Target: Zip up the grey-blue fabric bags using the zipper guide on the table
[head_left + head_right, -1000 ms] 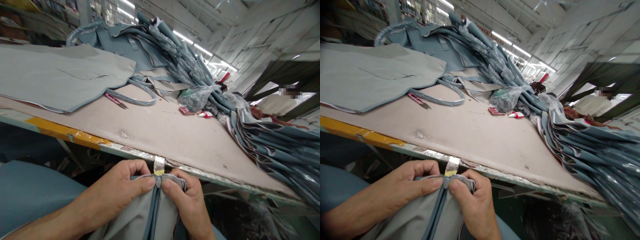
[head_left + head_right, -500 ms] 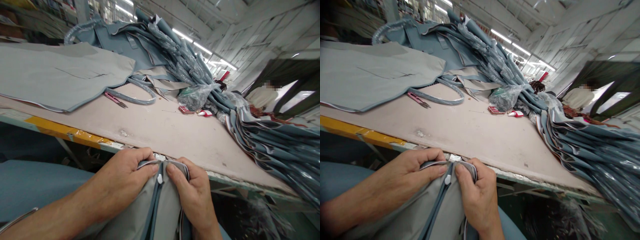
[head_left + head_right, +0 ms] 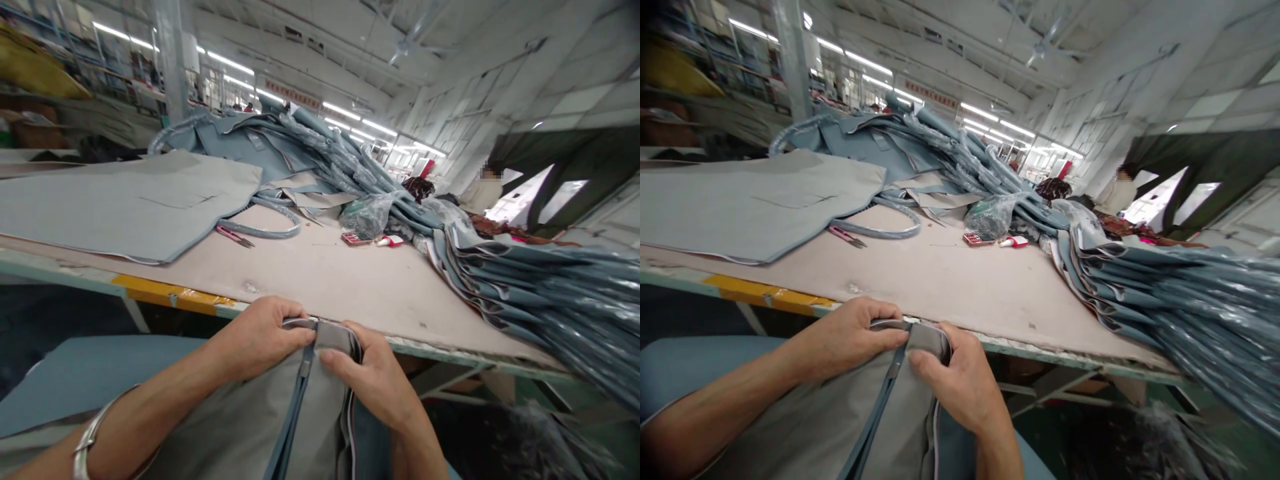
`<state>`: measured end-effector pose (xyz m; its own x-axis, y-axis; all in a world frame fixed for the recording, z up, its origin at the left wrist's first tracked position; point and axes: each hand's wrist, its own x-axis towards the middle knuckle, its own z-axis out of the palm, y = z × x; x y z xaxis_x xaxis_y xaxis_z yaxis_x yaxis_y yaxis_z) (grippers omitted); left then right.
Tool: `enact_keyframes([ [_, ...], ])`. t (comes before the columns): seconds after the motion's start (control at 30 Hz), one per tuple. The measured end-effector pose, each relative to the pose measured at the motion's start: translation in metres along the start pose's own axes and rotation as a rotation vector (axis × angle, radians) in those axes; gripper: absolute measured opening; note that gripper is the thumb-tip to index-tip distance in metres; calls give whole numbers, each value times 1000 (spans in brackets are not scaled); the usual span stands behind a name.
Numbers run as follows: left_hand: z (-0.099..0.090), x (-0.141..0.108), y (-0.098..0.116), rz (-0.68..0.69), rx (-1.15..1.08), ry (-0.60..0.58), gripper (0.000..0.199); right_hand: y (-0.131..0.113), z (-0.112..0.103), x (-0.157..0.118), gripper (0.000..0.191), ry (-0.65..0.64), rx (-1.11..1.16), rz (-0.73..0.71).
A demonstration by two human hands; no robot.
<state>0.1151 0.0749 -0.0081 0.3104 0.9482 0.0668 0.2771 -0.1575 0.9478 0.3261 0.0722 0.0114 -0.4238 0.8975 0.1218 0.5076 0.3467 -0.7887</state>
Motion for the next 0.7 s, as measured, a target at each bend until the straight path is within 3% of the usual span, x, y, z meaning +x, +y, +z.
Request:
enact_keyframes([
  [0.17,2,-33,16,22,-92,-81,27,5,-19,-26,19,-141,33,66],
  [0.23,3,-51,30,-14,-6,-104,20,5,-25,-45,22,-182,-21,123],
  [0.33,9,-75,55,-8,199,-173,8,0,-30,-81,35,-133,-137,138],
  [0.43,21,-83,84,201,399,-171,10,-10,-38,-120,33,-13,-193,98],
  [0.53,41,-77,128,528,661,-52,15,-29,-66,-158,26,158,-276,35],
  [0.6,60,-72,170,751,800,58,17,-51,-98,-187,26,282,-383,2],
  [0.7,90,-81,245,1000,836,229,13,-104,-151,-244,29,497,-566,-1],
])
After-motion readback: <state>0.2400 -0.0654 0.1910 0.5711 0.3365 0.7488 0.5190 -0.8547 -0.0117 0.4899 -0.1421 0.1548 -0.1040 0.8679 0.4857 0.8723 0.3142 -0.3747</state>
